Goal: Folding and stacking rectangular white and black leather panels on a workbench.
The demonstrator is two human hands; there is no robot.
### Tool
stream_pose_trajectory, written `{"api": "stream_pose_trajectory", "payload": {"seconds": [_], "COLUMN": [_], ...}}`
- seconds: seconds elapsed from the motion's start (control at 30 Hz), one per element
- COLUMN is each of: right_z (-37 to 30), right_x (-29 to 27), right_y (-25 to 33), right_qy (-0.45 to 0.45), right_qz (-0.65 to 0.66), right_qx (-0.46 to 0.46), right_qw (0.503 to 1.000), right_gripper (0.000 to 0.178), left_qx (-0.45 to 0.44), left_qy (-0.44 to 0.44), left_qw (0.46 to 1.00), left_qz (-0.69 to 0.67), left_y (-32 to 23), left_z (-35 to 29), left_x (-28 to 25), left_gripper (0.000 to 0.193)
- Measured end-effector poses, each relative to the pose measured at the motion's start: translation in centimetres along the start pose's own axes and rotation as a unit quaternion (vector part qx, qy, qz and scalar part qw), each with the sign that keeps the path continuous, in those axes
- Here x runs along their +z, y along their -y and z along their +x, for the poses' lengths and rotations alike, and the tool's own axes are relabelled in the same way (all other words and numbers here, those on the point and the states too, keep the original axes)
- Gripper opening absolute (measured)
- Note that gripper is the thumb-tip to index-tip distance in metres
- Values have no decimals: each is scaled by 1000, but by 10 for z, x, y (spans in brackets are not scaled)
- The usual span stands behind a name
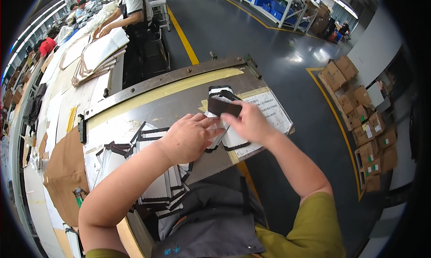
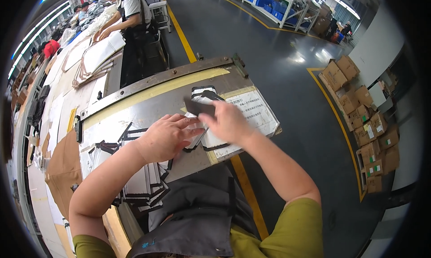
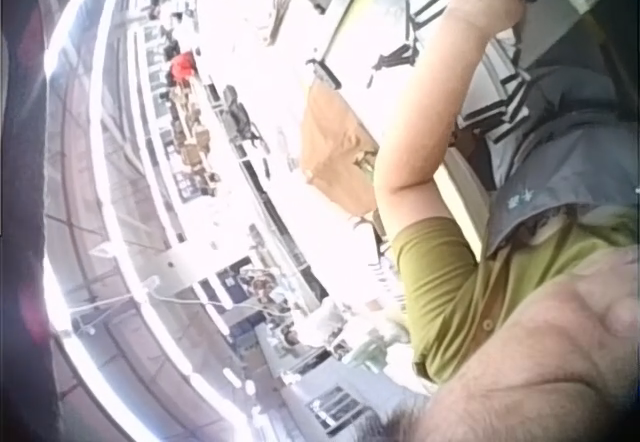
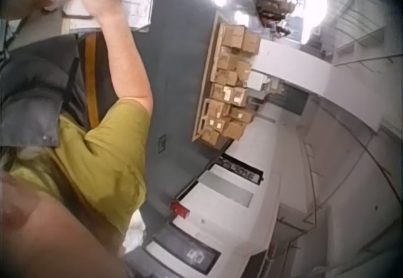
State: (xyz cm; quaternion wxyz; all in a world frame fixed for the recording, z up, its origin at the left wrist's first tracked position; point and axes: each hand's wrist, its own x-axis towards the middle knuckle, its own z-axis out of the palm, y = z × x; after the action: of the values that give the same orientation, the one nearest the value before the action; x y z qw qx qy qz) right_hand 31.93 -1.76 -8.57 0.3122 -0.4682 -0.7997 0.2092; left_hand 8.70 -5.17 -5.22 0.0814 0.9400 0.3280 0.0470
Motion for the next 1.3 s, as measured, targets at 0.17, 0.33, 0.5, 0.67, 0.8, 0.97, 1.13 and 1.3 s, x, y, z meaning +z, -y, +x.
{"api": "stream_pose_trajectory", "payload": {"seconds": [0.17, 0.33, 0.5, 0.67, 0.8, 0.97, 1.13, 1.3], "right_z": [84, 156, 142, 122, 119, 115, 109, 114], "right_x": [-99, -33, 101, 114, 112, 112, 108, 115], "right_y": [-51, 28, 48, 62, 62, 64, 79, 68], "right_qy": [-391, -326, -53, 109, 74, 54, 105, 74], "right_qz": [39, 278, 98, 57, -12, -82, -54, -91], "right_qx": [97, -22, -249, -222, -266, -307, -235, -279], "right_qw": [915, 903, 962, 967, 961, 947, 965, 953], "right_gripper": [59, 19, 26, 29, 30, 33, 39, 41], "left_qx": [10, 15, -401, -159, -179, -194, -181, -189], "left_qy": [-26, -28, -44, -163, -216, -217, -199, -258], "left_qw": [999, 993, 911, 973, 959, 951, 952, 946], "left_qz": [-42, -115, 86, -39, -50, -106, -144, -55], "left_y": [-1, 13, 82, 114, 125, 127, 122, 123], "left_z": [10, -2, -36, -85, -90, -95, -100, -99], "left_x": [0, 3, -33, -15, 10, 10, 2, 11], "left_gripper": [41, 41, 53, 43, 43, 40, 39, 35]}}
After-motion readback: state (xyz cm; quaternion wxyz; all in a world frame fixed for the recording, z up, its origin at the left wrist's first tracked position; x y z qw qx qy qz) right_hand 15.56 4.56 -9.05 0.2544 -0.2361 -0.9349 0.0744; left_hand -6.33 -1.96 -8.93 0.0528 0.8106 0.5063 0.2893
